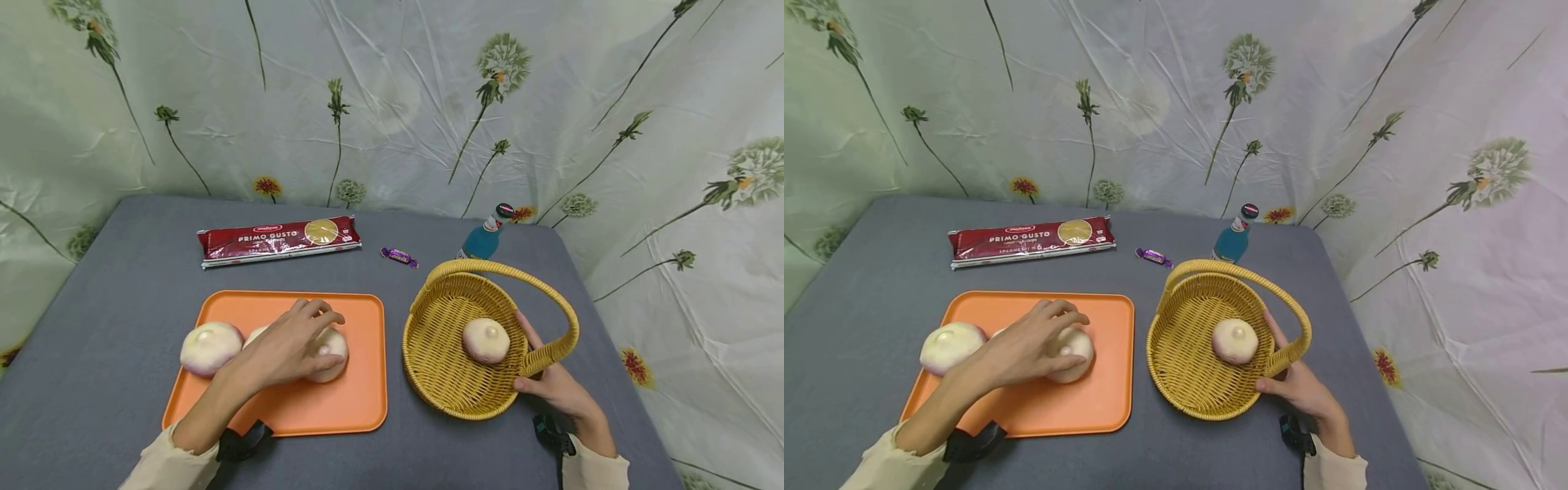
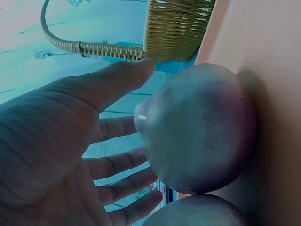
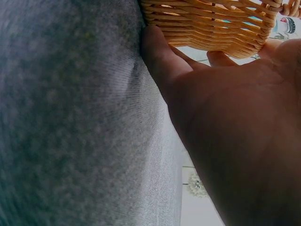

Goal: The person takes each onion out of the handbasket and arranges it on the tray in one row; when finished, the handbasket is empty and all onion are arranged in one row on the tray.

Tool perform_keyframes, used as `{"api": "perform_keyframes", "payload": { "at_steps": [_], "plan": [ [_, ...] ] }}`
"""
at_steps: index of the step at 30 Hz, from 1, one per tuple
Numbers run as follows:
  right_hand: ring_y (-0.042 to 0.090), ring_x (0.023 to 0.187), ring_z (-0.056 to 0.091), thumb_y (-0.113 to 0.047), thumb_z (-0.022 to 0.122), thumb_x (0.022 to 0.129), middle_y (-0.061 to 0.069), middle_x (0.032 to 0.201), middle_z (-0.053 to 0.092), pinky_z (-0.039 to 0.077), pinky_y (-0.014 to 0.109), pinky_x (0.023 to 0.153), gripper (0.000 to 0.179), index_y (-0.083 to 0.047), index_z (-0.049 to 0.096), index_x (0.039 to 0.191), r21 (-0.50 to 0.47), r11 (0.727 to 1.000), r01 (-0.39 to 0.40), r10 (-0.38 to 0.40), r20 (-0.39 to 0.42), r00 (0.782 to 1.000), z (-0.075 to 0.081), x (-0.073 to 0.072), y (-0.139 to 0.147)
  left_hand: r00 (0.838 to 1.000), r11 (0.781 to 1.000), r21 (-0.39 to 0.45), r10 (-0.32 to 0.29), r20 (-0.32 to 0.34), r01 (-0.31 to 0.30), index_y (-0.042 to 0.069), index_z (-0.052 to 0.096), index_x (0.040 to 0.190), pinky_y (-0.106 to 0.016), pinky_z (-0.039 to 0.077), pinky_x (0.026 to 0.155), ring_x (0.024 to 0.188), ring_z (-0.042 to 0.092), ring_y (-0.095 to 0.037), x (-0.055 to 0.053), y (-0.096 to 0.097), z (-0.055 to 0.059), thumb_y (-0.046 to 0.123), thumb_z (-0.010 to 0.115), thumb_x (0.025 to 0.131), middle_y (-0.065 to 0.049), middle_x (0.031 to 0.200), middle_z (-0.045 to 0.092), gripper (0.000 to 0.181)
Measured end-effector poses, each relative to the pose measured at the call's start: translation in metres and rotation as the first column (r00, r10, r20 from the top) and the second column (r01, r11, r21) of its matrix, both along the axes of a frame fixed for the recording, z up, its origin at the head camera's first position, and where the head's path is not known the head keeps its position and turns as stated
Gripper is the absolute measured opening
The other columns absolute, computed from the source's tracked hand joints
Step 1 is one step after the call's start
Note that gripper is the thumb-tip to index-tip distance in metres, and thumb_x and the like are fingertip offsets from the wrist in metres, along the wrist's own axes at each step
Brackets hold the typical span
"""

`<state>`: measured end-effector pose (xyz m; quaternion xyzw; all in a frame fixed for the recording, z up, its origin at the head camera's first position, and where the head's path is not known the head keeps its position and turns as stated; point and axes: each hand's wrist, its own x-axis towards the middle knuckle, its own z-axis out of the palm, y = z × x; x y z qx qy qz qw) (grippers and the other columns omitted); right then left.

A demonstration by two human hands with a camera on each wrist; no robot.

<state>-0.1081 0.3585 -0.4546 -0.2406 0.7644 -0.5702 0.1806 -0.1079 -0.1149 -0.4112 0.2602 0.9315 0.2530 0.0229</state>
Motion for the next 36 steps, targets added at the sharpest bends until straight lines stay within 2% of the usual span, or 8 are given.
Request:
{"api": "perform_keyframes", "payload": {
  "at_steps": [6,11,17,24,30,36],
  "plan": [
    [-0.007,0.148,0.017,0.003,0.07,0.089,0.031,0.162,-0.013,0.037,0.013,0.104,0.109,-0.016,-0.01,0.161,-0.002,1.0,-0.007,0.007,-0.021,1.0,-0.002,-0.001,0.0,1.0,1.0,0.002,-0.009,-0.007,0.009,0.013,0.066,0.122,-0.046,0.051,0.088,0.112,0.053,-0.027,-0.001,0.004,0.004,0.035,0.079,0.086,-0.005,0.119,0.059,0.044],
    [-0.008,0.148,0.016,0.003,0.071,0.089,0.028,0.163,-0.013,0.037,0.013,0.104,0.11,-0.019,-0.009,0.161,0.007,1.0,0.009,-0.009,-0.004,1.0,-0.001,-0.001,0.0,1.0,0.999,0.022,-0.025,-0.013,0.025,0.014,0.066,0.123,-0.046,0.05,0.09,0.114,0.052,-0.025,-0.002,0.009,0.007,0.041,0.075,0.088,-0.004,0.12,0.059,0.045],
    [-0.006,0.148,0.016,0.004,0.071,0.089,0.031,0.162,-0.013,0.037,0.013,0.104,0.109,-0.017,-0.009,0.161,0.006,1.0,-0.001,0.001,-0.027,1.0,0.001,-0.001,-0.002,0.999,0.998,0.036,-0.042,-0.022,0.043,0.015,0.065,0.125,-0.047,0.048,0.095,0.119,0.051,-0.026,-0.003,0.018,0.013,0.045,0.073,0.09,-0.004,0.123,0.058,0.047],
    [-0.007,0.147,0.018,0.004,0.07,0.089,0.032,0.162,-0.013,0.038,0.013,0.104,0.11,-0.017,-0.009,0.161,0.002,1.0,0.009,-0.009,-0.012,1.0,0.002,0.001,-0.002,0.995,0.996,0.016,-0.091,-0.049,0.092,0.016,0.064,0.128,-0.039,0.048,0.089,0.111,0.05,-0.022,-0.006,0.029,0.023,0.044,0.072,0.09,-0.004,0.126,0.057,0.048],
    [-0.008,0.147,0.017,0.005,0.071,0.088,0.031,0.162,-0.013,0.039,0.013,0.103,0.11,-0.017,-0.009,0.161,0.008,1.0,0.012,-0.012,-0.012,1.0,0.001,0.0,-0.002,0.988,0.99,-0.005,-0.144,-0.062,0.144,0.018,0.061,0.132,-0.037,0.047,0.089,0.11,0.048,-0.02,-0.007,0.043,0.033,0.046,0.069,0.093,-0.003,0.13,0.056,0.048],
    [-0.008,0.147,0.017,0.005,0.07,0.088,0.033,0.161,-0.013,0.038,0.013,0.103,0.11,-0.016,-0.009,0.161,-0.001,1.0,0.0,0.0,-0.025,1.0,0.002,0.0,-0.003,0.978,0.981,-0.005,-0.192,-0.082,0.192,0.018,0.062,0.132,-0.033,0.045,0.086,0.104,0.047,-0.016,-0.01,0.056,0.038,0.047,0.066,0.095,-0.001,0.124,0.057,0.048]
  ]
}}
